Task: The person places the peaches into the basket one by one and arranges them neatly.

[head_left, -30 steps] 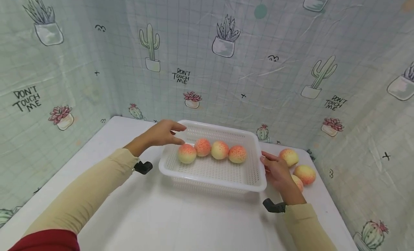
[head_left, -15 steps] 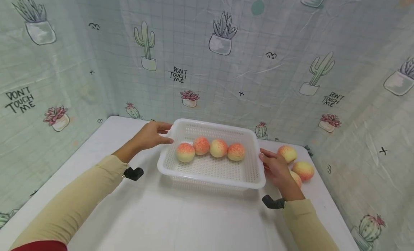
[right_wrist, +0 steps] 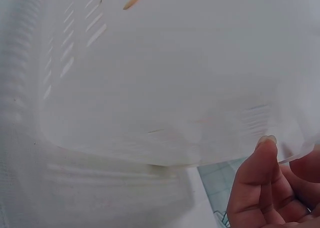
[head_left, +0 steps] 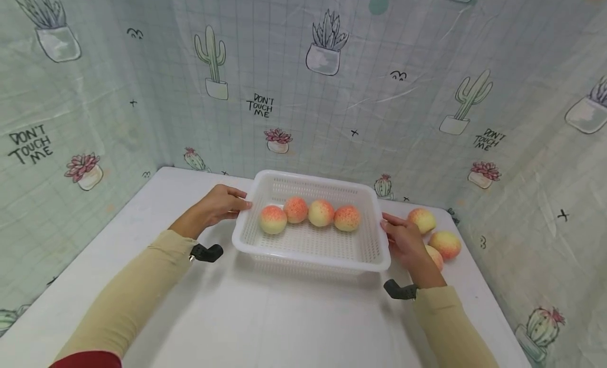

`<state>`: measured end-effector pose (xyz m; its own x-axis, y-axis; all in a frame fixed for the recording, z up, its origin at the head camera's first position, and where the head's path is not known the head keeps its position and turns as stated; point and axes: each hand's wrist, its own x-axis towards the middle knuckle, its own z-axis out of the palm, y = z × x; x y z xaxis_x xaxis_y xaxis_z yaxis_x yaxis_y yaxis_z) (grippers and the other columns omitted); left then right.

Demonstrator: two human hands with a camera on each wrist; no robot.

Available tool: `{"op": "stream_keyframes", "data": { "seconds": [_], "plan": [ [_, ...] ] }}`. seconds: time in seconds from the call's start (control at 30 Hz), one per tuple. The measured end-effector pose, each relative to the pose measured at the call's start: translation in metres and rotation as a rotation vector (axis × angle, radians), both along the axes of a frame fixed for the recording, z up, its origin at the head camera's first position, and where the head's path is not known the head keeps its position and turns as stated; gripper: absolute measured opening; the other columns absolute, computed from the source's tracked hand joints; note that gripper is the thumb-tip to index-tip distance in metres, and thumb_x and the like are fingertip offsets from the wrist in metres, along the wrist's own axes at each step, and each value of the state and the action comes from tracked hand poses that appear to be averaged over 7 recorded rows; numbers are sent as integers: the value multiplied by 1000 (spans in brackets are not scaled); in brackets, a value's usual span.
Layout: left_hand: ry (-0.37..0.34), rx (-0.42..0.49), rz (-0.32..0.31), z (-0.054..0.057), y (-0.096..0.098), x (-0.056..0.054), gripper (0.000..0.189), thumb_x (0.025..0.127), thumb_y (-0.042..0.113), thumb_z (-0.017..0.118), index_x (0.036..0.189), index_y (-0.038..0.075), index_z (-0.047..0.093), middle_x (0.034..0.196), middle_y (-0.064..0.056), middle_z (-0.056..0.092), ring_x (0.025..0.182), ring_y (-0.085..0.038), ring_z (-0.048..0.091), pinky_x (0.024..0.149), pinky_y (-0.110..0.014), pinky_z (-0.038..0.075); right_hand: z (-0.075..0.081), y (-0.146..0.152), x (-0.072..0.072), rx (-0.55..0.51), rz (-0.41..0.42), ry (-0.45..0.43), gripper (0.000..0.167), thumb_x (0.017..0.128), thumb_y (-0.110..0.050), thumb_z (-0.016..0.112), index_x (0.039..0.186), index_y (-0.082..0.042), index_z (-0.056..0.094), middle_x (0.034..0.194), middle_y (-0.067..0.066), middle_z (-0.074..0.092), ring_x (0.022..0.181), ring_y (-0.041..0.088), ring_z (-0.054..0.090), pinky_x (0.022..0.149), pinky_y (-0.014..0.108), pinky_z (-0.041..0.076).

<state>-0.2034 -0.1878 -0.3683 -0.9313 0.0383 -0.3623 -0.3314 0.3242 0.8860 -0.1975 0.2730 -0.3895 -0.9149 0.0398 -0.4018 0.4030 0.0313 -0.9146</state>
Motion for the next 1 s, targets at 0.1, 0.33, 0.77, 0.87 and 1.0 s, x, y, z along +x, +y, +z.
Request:
{"op": "stream_keyframes", "data": {
  "seconds": [0.1, 0.33, 0.77, 0.87, 1.0],
  "plan": [
    [-30, 87, 31, -5, 0, -2, 54, 98, 14, 74, 144, -5, 54, 138, -20, 61, 106, -22, 67, 91, -34, 62, 0, -1, -1, 26, -5, 1, 51, 108, -25, 57, 158, -22, 47, 160, 8, 49, 115, 15, 60, 87, 18, 57],
    [-56, 157, 65, -10, 1, -4, 47, 98, 13, 74, 139, -3, 58, 126, -12, 66, 100, -19, 67, 83, -30, 62, -3, -3, 0, 45, -30, -10, 51, 107, -27, 59, 157, -25, 49, 163, 5, 47, 123, 19, 57, 90, 18, 56],
    [-52, 175, 60, -12, 0, -3, 41, 99, 15, 72, 135, -1, 60, 127, -11, 67, 101, -18, 68, 82, -31, 63, 1, 0, 2, 41, -19, -5, 51, 106, -29, 60, 156, -24, 49, 163, 5, 46, 128, 20, 57, 96, 21, 57],
    [-52, 184, 59, -13, 0, -3, 39, 99, 15, 72, 133, -1, 60, 124, -9, 68, 100, -17, 68, 82, -30, 62, 1, 2, 3, 49, -15, 0, 51, 106, -31, 60, 156, -23, 50, 160, 5, 49, 126, 20, 58, 95, 20, 57],
    [-61, 181, 66, -15, 0, -1, 40, 99, 16, 72, 133, 0, 60, 127, -10, 66, 102, -18, 67, 83, -30, 62, 1, 8, 6, 66, -35, -11, 52, 105, -34, 62, 155, -23, 51, 142, 1, 60, 112, 15, 62, 89, 17, 57]
  ]
}}
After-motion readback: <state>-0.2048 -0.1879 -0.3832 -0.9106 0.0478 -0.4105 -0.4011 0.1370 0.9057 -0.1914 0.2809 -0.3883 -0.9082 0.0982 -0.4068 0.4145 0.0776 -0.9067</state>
